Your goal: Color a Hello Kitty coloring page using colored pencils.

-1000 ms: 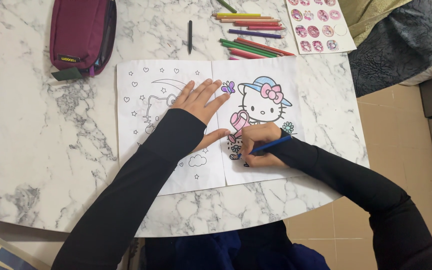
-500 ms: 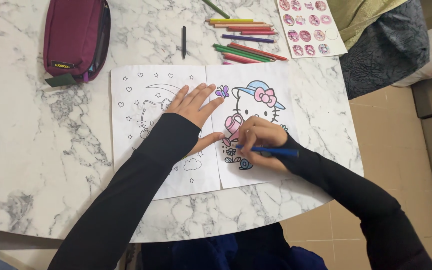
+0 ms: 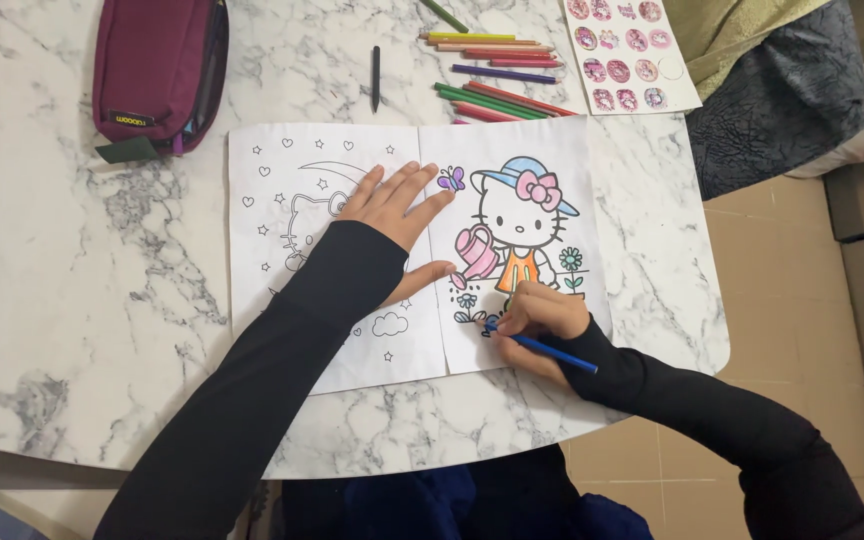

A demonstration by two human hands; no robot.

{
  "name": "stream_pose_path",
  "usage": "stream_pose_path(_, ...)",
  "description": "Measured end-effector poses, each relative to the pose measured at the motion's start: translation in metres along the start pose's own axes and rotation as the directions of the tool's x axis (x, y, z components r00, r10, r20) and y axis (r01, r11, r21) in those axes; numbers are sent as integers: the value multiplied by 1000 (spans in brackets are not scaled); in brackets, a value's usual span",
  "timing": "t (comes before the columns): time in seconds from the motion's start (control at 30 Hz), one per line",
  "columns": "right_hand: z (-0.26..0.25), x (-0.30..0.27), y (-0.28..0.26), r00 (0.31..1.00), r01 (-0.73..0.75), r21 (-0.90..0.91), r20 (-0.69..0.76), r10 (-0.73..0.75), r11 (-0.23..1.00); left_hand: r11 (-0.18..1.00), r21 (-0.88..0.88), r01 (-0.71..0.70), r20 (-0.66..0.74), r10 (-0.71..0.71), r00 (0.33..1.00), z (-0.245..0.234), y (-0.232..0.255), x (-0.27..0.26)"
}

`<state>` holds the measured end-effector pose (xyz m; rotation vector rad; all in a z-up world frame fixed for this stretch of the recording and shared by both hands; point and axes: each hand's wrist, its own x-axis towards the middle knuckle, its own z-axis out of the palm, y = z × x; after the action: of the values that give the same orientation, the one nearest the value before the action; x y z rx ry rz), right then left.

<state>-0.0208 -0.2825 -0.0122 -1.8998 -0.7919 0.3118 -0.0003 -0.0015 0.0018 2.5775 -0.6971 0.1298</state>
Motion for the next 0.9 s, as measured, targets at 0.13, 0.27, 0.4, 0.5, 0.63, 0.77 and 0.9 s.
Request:
stream_pose_path(0.13,1,1,-7,999,7,-46,-42,-9,999,1000,3,2,4,-2,1000,1,-2,0)
stream_pose_path(0.27,2,-1,-5,1000,7,-5,-22,-7,1000,1000,-1,-5,1,5,1000,3,-1,1)
stream_pose_path(0.4,3,0,-5,998,-15,-28,-54,13,999,1000,11,1,7,-1,1000,3,-2,1)
stream_pose_path(0.5,5,0,-2,999,-5,25,-36,6,1000,1000,11,3,6,-3,1000,5,-4,1)
stream_pose_path(0.63,4,1,-6,997,-11,-24,-73,9,1000,1000,20,5,7,-5,1000,4,-2,0)
stream_pose_path(0.77,2,1,-7,999,-12,2,-42,12,1000,1000,5,1,11,-1,1000,3,-1,1)
stream_pose_path(0.9,1,-2,0,998,7,-37,-62,-10,999,1000,7,4,12,-4,1000,2,-1,1)
